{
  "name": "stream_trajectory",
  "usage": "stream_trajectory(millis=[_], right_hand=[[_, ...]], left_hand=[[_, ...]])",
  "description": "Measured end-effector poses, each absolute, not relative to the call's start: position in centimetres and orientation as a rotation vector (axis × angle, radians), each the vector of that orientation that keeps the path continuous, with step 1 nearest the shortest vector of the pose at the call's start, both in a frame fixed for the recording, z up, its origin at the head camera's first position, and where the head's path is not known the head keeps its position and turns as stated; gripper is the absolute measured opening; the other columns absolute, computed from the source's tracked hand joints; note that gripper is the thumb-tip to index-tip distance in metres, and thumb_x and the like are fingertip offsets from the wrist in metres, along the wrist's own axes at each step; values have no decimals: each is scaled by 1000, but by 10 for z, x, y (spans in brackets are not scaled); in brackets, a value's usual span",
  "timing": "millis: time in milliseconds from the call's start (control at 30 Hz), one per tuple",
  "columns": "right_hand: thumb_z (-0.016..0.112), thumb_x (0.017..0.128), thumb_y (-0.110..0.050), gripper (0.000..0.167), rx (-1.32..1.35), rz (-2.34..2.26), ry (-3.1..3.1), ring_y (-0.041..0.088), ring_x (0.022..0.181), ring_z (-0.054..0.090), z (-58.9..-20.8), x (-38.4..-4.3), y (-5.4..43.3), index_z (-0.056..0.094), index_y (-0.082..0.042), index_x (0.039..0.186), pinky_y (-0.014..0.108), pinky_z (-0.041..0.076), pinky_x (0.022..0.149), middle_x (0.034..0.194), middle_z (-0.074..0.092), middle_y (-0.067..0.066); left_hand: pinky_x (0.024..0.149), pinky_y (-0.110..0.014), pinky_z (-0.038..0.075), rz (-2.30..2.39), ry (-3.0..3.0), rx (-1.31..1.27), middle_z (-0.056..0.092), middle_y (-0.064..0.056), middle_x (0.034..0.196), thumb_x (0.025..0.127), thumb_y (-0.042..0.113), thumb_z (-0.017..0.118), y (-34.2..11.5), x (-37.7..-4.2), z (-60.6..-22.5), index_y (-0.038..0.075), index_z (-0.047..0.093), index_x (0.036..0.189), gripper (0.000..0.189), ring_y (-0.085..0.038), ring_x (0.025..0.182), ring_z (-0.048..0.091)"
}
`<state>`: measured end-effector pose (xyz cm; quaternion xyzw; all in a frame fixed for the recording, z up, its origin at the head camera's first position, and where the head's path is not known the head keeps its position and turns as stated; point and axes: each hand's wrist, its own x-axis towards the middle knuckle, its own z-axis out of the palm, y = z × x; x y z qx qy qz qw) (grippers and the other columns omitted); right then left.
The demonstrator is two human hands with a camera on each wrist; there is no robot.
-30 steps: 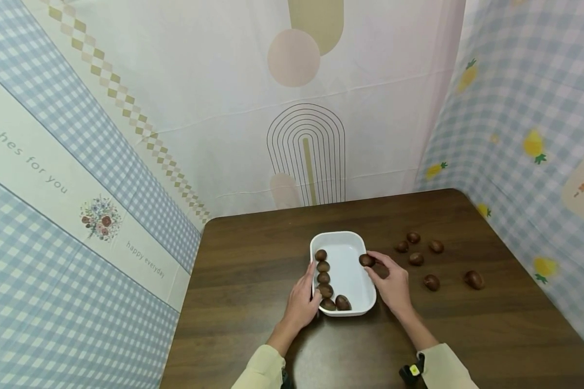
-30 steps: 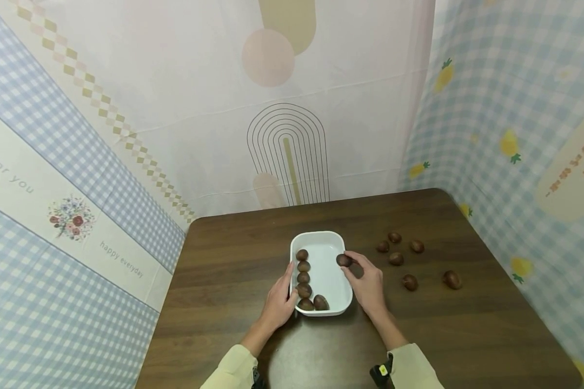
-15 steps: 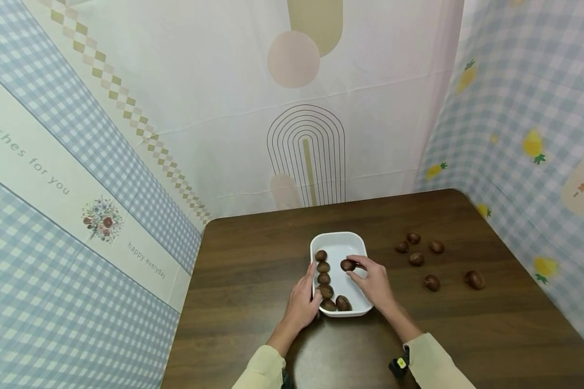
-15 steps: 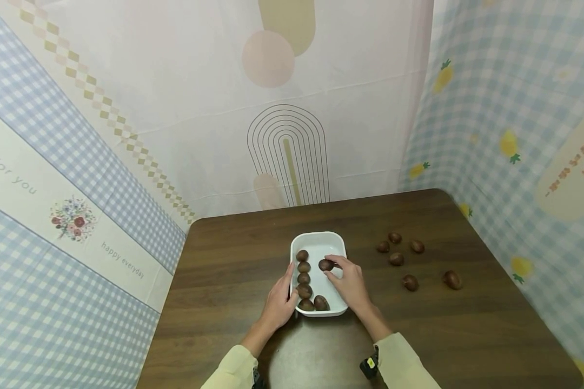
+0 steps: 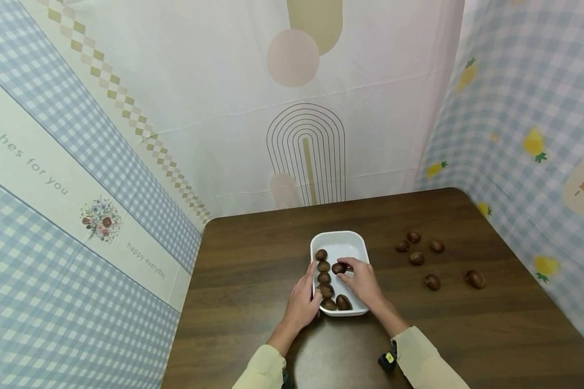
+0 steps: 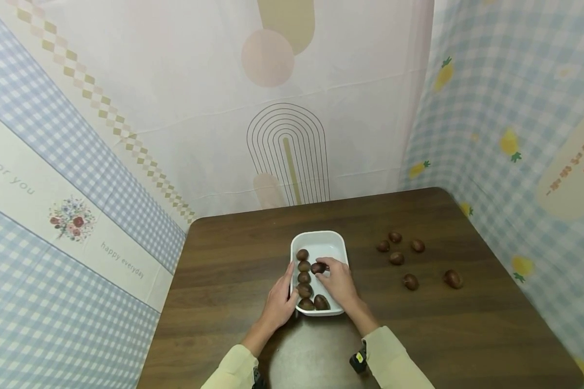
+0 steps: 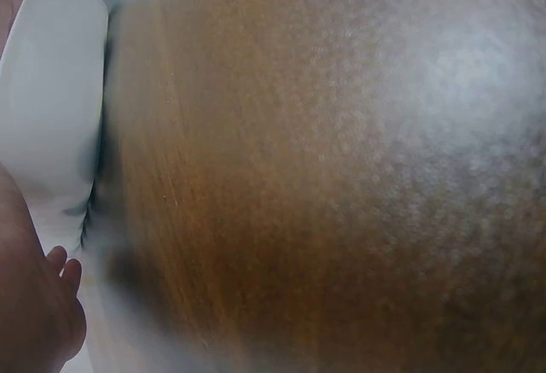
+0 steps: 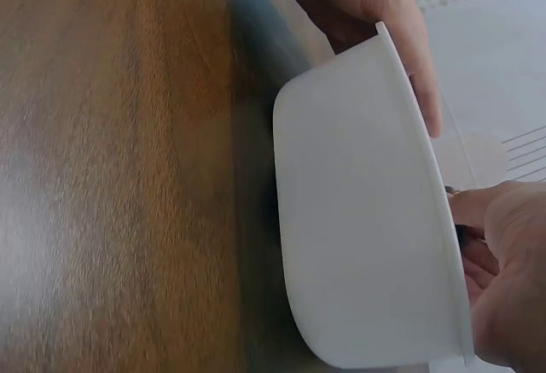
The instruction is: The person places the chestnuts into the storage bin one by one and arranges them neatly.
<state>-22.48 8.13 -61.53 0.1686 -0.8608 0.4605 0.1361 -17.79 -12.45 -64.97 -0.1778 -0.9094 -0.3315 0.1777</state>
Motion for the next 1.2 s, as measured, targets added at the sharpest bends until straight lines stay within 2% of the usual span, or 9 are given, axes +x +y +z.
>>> stream_trajectory(millis=[133, 367, 600, 833, 1033, 1200], right_hand=[[86, 79, 9, 33, 433, 1377, -2572, 36, 96, 77, -615, -223, 77, 77, 7, 111, 50, 60, 86, 105, 78, 21], [82, 78, 11, 31, 341, 1495, -2675, 36, 92, 78, -615, -223, 74, 75, 10, 108, 48, 61, 85, 101, 78, 22], [85, 75, 9, 32, 379, 1536, -2737, 37, 93, 77, -617, -223, 76, 75, 10, 105, 50, 60, 87, 99, 78, 19], [85, 78, 5, 31, 365, 1550, -2821, 34, 90, 78, -610, -222, 78, 76, 10, 107, 45, 60, 85, 97, 79, 18], [76, 86, 6, 21, 403, 1484, -2893, 34, 90, 78, -598, -217, 82, 76, 11, 106, 47, 60, 85, 97, 79, 19], [67, 87, 9, 18, 494, 1433, -2912, 35, 93, 77, -592, -216, 86, 77, 11, 102, 46, 60, 87, 96, 79, 19]], left_hand=[[101, -56, 51, -963, -2614, -479, 49, -14, 162, 90, 13, 57, -124, -177, -647, 1, 36, 164, 78, -36, 132, 62], [95, -58, 53, -929, -2573, -488, 53, -16, 159, 89, 13, 58, -125, -178, -648, 0, 38, 163, 77, -37, 127, 64], [104, -55, 50, -980, -2648, -455, 47, -13, 163, 90, 14, 57, -124, -177, -645, 3, 35, 166, 79, -35, 134, 60], [104, -56, 50, -983, -2659, -440, 46, -10, 164, 91, 14, 56, -124, -176, -645, 4, 35, 165, 78, -35, 134, 60], [104, -56, 49, -985, -2661, -435, 46, -10, 165, 92, 15, 56, -124, -176, -646, 4, 34, 166, 78, -34, 134, 60], [105, -54, 49, -973, -2658, -444, 46, -11, 164, 92, 15, 56, -124, -177, -647, 4, 35, 166, 78, -34, 135, 60]])
